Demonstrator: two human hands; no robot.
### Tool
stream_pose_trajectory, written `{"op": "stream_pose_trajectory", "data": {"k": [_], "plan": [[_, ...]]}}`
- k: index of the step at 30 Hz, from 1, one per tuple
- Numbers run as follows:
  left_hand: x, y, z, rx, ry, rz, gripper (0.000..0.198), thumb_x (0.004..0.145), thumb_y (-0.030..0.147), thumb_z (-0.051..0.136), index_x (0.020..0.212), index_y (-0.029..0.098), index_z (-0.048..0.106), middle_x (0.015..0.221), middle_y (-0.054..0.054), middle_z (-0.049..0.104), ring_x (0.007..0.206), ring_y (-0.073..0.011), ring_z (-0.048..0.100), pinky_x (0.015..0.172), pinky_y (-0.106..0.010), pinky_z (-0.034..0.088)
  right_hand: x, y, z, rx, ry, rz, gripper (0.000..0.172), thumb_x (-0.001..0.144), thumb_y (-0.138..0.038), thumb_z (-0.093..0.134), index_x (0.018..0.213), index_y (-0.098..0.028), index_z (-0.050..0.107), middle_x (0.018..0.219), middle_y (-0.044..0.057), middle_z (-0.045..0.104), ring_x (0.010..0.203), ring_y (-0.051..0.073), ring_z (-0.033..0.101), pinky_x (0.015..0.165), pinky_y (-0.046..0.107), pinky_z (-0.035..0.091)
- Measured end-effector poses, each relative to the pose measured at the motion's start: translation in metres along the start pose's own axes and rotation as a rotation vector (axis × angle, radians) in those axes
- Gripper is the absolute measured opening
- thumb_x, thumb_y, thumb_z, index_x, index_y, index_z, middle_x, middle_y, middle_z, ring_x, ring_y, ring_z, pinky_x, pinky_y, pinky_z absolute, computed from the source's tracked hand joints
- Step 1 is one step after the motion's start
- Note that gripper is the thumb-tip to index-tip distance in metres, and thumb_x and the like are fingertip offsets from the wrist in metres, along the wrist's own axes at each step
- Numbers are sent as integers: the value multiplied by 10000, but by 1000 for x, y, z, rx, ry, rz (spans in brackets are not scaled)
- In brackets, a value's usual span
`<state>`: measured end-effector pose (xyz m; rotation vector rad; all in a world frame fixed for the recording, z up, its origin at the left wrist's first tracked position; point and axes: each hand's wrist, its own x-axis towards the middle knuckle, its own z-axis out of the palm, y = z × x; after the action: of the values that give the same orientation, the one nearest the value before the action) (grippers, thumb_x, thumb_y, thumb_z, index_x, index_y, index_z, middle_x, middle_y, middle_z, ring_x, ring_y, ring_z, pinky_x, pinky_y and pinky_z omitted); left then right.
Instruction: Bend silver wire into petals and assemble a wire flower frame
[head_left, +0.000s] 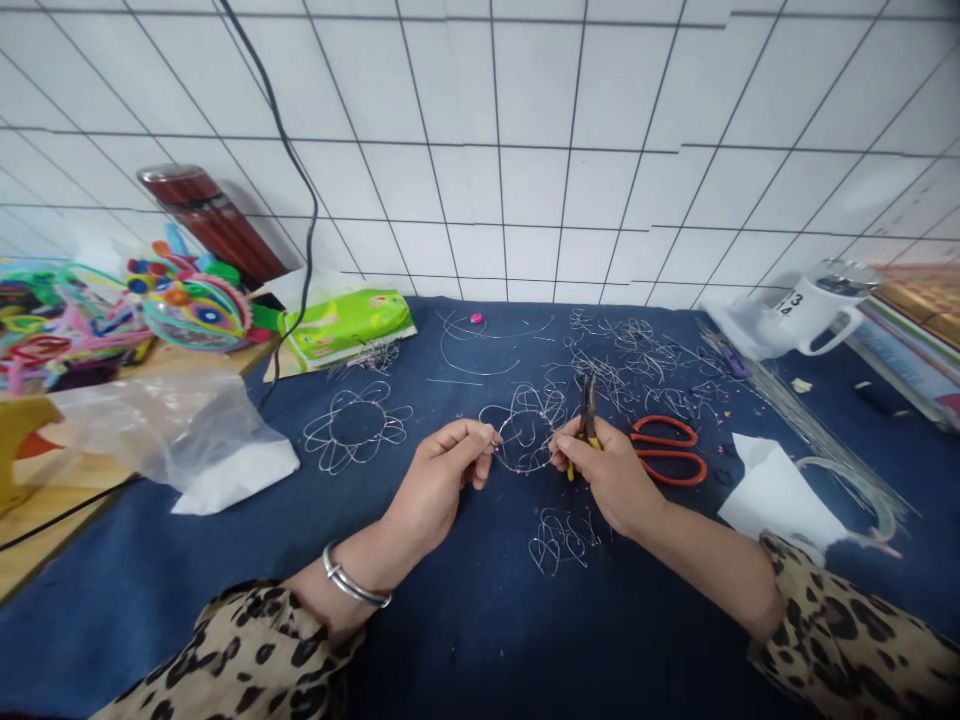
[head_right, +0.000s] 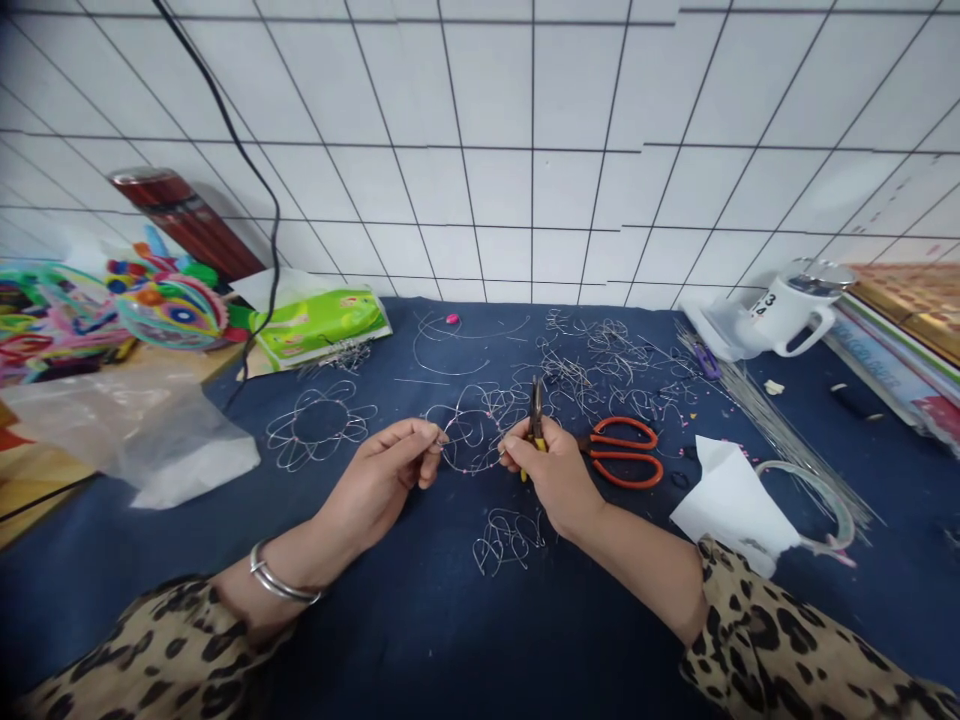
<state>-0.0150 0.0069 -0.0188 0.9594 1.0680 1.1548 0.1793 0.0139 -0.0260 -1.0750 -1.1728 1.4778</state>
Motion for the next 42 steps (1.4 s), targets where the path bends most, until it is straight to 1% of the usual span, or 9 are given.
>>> {"op": "stream_pose_trajectory", "data": {"k": [8, 13, 16, 20, 22, 24, 27, 33, 42], "plan": [[-1, 3, 1, 7, 13, -2, 164, 802, 314, 618, 761, 159, 582, 592, 21, 508, 526, -78, 445, 473, -185, 338, 0, -1, 0, -6, -6, 13, 41, 801, -245, 568, 814, -208, 558, 801, 16, 594, 722, 135, 549, 711, 310, 438], [1, 2, 1, 51, 33, 39, 111, 784, 245, 629, 779, 163, 554, 603, 35, 500, 513, -65, 432, 477, -180, 349, 0, -1, 0, -29, -9, 23, 55, 789, -250, 583, 816, -208, 562, 789, 18, 605, 708, 137, 551, 710, 314, 440], [1, 1, 1, 38, 35, 50, 136, 773, 203, 631, 873, 175, 544, 658, 35, 513, 526, -63, 445, 463, -175, 349, 1, 0, -1, -53, -14, 28, 52, 790, -250, 584, 811, -206, 564, 778, 18, 606, 705, 138, 552, 711, 316, 438], [0, 3, 1, 77, 31, 72, 386, 766, 177, 637, 1122, 240, 501, 774, 34, 542, 541, -58, 459, 468, -173, 369, 1, -1, -2, -83, -27, 28, 40, 794, -242, 576, 807, -205, 569, 753, 8, 603, 708, 137, 554, 714, 317, 433], [0, 3, 1, 130, 3, 85, 401, 778, 197, 635, 1158, 246, 517, 736, 40, 528, 528, -55, 446, 479, -173, 375, 1, -1, -2, -78, -33, 30, 38, 792, -240, 574, 808, -206, 570, 743, 3, 604, 706, 136, 555, 717, 319, 432], [0, 3, 1, 154, -10, 95, 340, 781, 226, 640, 1115, 220, 573, 690, 40, 510, 520, -54, 438, 479, -173, 376, 1, -2, -2, -74, -32, 32, 38, 789, -239, 575, 809, -207, 572, 727, 0, 604, 698, 135, 556, 713, 319, 431], [2, 1, 0, 129, 25, 94, 253, 768, 254, 660, 1006, 177, 622, 670, 29, 515, 520, -59, 451, 472, -177, 386, 2, -2, -2, -76, -28, 42, 55, 787, -252, 584, 814, -204, 580, 741, 10, 617, 705, 141, 563, 705, 321, 432], [5, 1, -4, 33, 89, 117, 154, 771, 246, 663, 876, 151, 601, 643, 27, 541, 535, -65, 491, 536, -194, 424, 3, -5, -2, -9, -58, 50, 48, 792, -238, 583, 828, -207, 577, 907, 37, 661, 726, 132, 575, 704, 316, 430], [6, 2, -5, -42, 93, 141, 142, 794, 248, 647, 879, 163, 571, 624, 26, 548, 559, -77, 507, 578, -198, 416, 2, -7, -3, 27, -79, 45, 26, 813, -224, 574, 830, -204, 570, 987, 44, 654, 724, 119, 576, 724, 318, 442]]}}
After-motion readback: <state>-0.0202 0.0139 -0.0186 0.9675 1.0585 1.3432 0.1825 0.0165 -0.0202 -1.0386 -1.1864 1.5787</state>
